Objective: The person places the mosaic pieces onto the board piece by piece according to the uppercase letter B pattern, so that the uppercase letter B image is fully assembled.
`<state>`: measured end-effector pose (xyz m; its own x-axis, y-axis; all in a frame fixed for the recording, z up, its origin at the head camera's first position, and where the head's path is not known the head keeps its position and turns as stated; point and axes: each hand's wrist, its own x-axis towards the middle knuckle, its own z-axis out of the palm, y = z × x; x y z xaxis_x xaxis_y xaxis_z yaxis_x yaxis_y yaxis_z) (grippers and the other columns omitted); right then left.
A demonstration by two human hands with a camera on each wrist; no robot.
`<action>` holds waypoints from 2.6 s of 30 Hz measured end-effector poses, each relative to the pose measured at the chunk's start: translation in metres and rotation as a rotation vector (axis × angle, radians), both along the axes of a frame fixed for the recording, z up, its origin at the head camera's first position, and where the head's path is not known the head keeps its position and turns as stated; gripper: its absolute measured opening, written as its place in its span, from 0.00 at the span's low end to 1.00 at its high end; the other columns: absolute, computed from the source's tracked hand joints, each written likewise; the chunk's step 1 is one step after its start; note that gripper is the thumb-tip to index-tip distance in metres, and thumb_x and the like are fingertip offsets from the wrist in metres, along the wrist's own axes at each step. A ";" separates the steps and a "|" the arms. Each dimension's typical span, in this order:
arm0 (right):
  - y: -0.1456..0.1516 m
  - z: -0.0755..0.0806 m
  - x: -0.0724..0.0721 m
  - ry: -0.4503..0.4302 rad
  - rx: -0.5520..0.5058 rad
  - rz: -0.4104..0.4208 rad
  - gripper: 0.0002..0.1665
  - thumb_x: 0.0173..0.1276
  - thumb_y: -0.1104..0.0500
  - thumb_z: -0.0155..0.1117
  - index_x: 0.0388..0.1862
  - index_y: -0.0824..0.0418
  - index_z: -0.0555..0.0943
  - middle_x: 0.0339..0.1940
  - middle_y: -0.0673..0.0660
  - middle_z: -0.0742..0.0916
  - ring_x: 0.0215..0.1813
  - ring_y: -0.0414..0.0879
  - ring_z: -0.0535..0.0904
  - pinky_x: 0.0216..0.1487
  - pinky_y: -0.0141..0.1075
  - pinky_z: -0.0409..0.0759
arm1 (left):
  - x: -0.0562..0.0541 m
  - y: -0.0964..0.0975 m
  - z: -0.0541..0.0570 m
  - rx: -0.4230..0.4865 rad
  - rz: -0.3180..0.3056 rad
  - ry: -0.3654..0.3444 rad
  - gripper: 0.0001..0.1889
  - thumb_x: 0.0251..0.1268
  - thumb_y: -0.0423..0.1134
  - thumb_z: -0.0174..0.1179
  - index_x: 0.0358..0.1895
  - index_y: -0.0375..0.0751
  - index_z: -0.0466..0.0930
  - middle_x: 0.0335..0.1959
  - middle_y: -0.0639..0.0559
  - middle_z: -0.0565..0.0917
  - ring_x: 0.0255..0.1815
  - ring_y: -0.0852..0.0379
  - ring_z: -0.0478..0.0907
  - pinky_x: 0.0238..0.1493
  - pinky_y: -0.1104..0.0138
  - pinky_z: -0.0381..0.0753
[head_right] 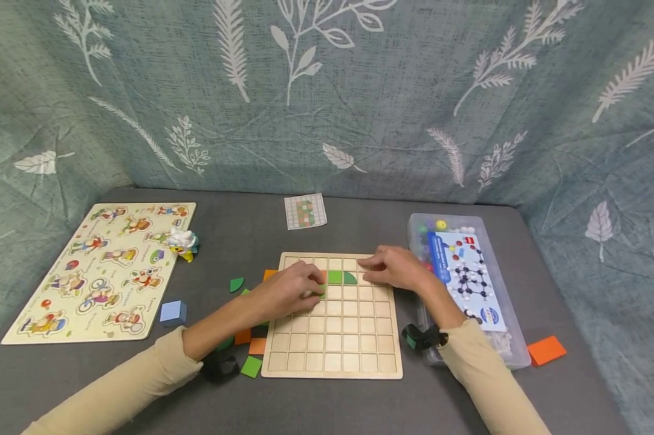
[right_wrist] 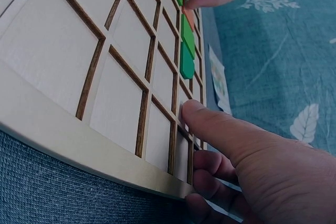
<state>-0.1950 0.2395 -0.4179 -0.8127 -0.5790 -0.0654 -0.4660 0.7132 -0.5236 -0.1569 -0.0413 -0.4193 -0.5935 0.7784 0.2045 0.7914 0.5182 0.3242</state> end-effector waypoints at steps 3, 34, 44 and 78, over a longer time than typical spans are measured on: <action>0.001 0.000 -0.001 -0.005 0.002 -0.002 0.23 0.65 0.54 0.67 0.58 0.58 0.82 0.30 0.51 0.80 0.26 0.38 0.64 0.28 0.29 0.63 | 0.003 -0.007 -0.001 0.043 0.028 -0.040 0.06 0.64 0.37 0.63 0.41 0.43 0.87 0.49 0.49 0.81 0.51 0.52 0.76 0.48 0.65 0.79; 0.000 -0.001 0.000 -0.013 0.005 -0.006 0.23 0.65 0.54 0.67 0.59 0.58 0.81 0.32 0.51 0.80 0.26 0.38 0.65 0.28 0.29 0.63 | 0.022 -0.091 -0.006 0.010 0.289 -0.132 0.05 0.61 0.39 0.66 0.39 0.51 0.87 0.46 0.55 0.83 0.48 0.55 0.76 0.51 0.58 0.79; 0.001 -0.002 -0.001 0.007 0.003 -0.001 0.23 0.65 0.55 0.68 0.58 0.58 0.81 0.32 0.52 0.80 0.25 0.38 0.63 0.28 0.29 0.63 | 0.015 -0.084 0.000 -0.102 0.211 -0.144 0.05 0.60 0.39 0.67 0.38 0.48 0.88 0.46 0.54 0.84 0.48 0.55 0.78 0.49 0.59 0.81; 0.000 -0.003 -0.001 0.022 -0.007 0.000 0.23 0.64 0.55 0.68 0.58 0.59 0.82 0.31 0.52 0.81 0.25 0.38 0.64 0.27 0.29 0.63 | -0.001 0.032 0.005 -0.024 -0.050 0.042 0.04 0.63 0.37 0.62 0.37 0.46 0.85 0.38 0.55 0.82 0.39 0.61 0.77 0.40 0.72 0.78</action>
